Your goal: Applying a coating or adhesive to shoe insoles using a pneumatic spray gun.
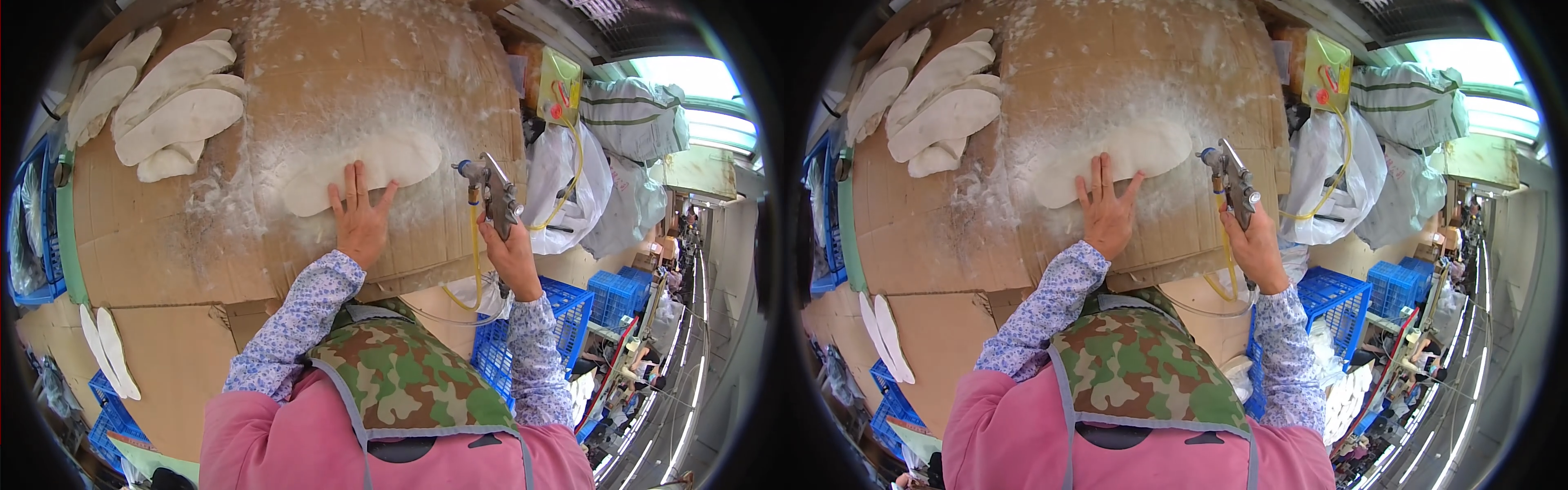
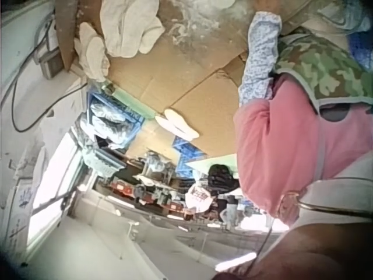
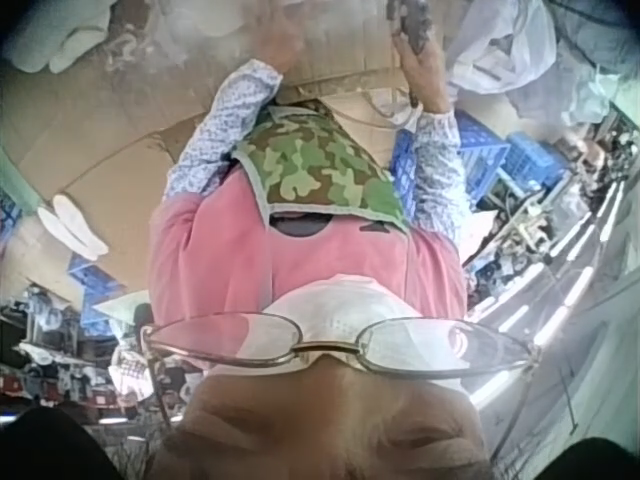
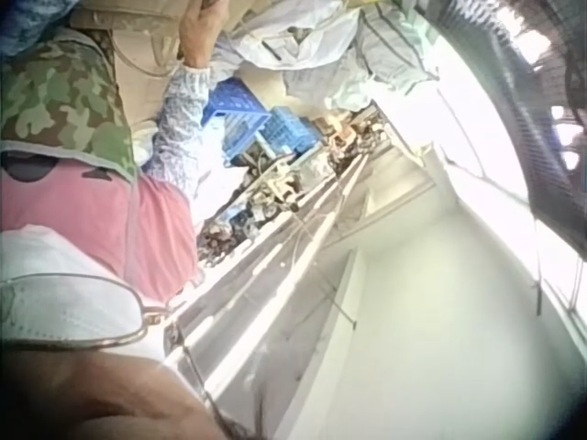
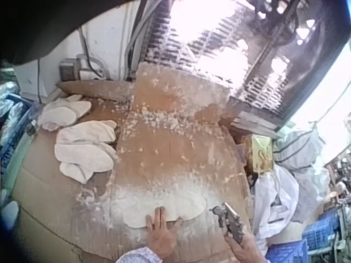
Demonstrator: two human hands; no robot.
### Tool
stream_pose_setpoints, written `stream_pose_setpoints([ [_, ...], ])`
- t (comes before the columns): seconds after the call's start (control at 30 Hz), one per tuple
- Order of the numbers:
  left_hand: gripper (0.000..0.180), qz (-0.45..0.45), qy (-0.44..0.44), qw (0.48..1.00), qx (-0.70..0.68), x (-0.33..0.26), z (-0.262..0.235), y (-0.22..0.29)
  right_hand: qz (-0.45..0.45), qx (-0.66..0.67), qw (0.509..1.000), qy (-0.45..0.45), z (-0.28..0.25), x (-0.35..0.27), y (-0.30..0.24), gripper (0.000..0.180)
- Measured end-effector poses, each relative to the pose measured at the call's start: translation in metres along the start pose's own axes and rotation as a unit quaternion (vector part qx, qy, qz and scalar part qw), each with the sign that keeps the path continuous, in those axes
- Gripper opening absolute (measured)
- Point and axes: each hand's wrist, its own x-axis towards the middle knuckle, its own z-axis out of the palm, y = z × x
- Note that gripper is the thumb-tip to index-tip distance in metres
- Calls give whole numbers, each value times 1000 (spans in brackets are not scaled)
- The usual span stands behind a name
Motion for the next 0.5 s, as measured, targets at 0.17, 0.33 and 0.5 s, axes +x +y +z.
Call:
stream_pose_setpoints([
  [0.17, 56, -6, -17, 1000, -7, -4, -5, -2, 32, -20, 999, -38, -1, -3, -6, 21],
  [0.33, 58, -14, -6, 1000, -15, -12, -12, -4, 25, 12, 998, -62, 14, -3, -12, 20],
  [0.5, 61, -27, 3, 999, -17, -20, -21, -9, -22, -17, 997, -73, 27, -3, -22, 12],
])
